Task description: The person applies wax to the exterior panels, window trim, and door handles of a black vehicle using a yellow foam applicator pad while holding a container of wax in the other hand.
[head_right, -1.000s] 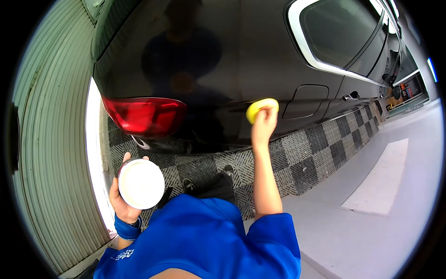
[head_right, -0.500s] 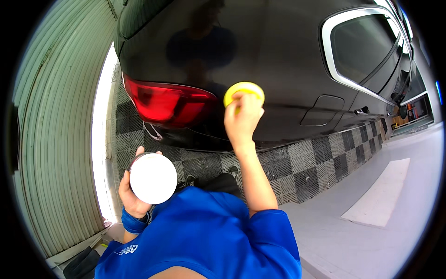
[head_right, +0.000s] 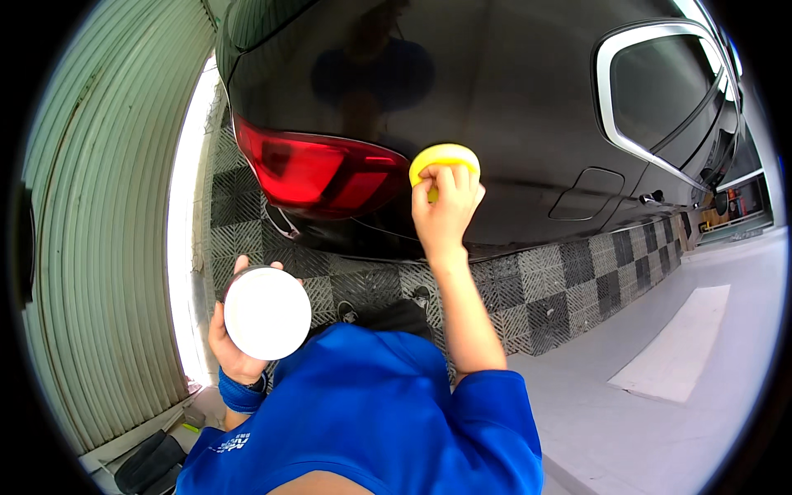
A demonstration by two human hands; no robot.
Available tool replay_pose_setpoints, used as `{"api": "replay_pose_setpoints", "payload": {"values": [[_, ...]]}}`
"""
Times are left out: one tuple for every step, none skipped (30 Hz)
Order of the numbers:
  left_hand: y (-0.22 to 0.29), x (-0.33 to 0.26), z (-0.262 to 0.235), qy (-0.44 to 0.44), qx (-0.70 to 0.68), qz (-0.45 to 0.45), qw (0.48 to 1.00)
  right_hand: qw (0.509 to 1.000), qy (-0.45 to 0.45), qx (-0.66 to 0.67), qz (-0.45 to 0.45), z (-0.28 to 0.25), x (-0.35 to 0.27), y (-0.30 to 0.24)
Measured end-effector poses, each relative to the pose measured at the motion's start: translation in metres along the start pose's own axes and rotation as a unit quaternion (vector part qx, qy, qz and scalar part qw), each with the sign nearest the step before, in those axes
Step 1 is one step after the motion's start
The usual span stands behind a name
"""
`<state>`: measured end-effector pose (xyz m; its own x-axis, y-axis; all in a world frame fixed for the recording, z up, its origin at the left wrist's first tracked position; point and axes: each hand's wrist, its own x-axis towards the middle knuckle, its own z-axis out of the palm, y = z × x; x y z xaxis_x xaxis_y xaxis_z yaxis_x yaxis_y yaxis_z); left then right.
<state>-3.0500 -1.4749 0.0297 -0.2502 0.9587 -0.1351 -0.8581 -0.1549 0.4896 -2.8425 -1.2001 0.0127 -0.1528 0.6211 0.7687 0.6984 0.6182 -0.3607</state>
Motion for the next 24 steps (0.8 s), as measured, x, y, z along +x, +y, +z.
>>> {"api": "replay_pose_setpoints", "payload": {"values": [[0.000,-0.001,-0.003,0.029,0.005,0.008,1.000,0.999,0.024,0.003,0.041,0.008,-0.017,0.001],[0.001,-0.002,-0.004,0.031,0.004,0.005,0.999,0.997,0.030,-0.001,0.071,0.019,-0.032,-0.001],[0.002,-0.003,-0.003,0.034,0.013,0.008,0.999,0.997,0.037,-0.008,0.069,0.027,-0.044,-0.005],[0.006,-0.002,-0.004,0.037,0.023,0.014,0.999,0.997,0.044,-0.012,0.067,0.035,-0.049,-0.012],[0.008,-0.005,-0.008,0.018,0.014,0.005,1.000,0.997,0.015,0.000,0.077,0.031,-0.049,-0.011],[0.012,-0.005,-0.010,0.019,0.016,0.005,1.000,0.994,-0.002,0.033,0.104,0.026,-0.047,-0.009],[0.013,-0.008,-0.010,0.016,0.012,0.005,1.000,0.988,0.022,0.061,0.140,0.021,-0.042,-0.007],[0.014,-0.011,-0.010,0.014,0.009,0.004,1.000,0.979,0.045,0.088,0.176,0.020,-0.037,-0.006],[0.014,-0.011,-0.011,0.017,0.010,0.004,1.000,0.981,0.045,0.066,0.174,0.025,-0.037,-0.007],[0.014,-0.010,-0.012,0.032,0.014,0.007,0.999,0.983,0.059,0.056,0.163,0.028,-0.041,-0.014],[0.014,-0.007,-0.011,0.046,0.018,0.012,0.999,0.988,0.034,0.027,0.149,0.032,-0.050,-0.021],[0.015,-0.007,-0.011,0.047,0.020,0.011,0.999,0.991,0.009,-0.002,0.135,0.037,-0.066,-0.028],[0.015,-0.007,-0.009,0.035,0.009,0.002,0.999,0.992,-0.027,0.000,0.124,0.048,-0.090,-0.030],[0.014,-0.007,-0.008,0.023,-0.001,-0.007,1.000,0.991,-0.064,0.003,0.114,0.061,-0.115,-0.033],[0.013,-0.003,-0.008,0.020,0.000,-0.016,1.000,0.991,-0.076,0.006,0.106,0.067,-0.132,-0.039],[0.013,-0.002,-0.008,0.017,0.002,-0.020,1.000,0.991,-0.089,0.015,0.094,0.071,-0.139,-0.047],[0.013,0.000,-0.007,0.014,0.003,-0.025,1.000,0.990,-0.099,0.036,0.094,0.068,-0.143,-0.047],[0.013,0.000,-0.007,0.012,0.004,-0.028,1.000,0.990,-0.096,0.033,0.096,0.066,-0.141,-0.042],[0.015,-0.003,-0.008,0.011,0.005,-0.024,1.000,0.986,-0.089,0.058,0.127,0.058,-0.135,-0.036],[0.015,-0.003,-0.008,0.010,0.006,-0.018,1.000,0.981,-0.080,0.084,0.156,0.051,-0.126,-0.029],[0.015,-0.004,-0.010,0.008,0.006,-0.019,1.000,0.978,-0.026,0.092,0.187,0.049,-0.117,-0.022],[0.015,-0.004,-0.011,0.026,0.008,-0.011,1.000,0.968,0.014,0.097,0.230,0.043,-0.099,-0.022],[0.014,-0.005,-0.011,0.046,0.011,-0.004,0.999,0.969,0.026,0.102,0.224,0.040,-0.084,-0.026],[0.012,-0.004,-0.010,0.046,0.011,-0.008,0.999,0.970,0.037,0.107,0.217,0.037,-0.073,-0.032]]}}
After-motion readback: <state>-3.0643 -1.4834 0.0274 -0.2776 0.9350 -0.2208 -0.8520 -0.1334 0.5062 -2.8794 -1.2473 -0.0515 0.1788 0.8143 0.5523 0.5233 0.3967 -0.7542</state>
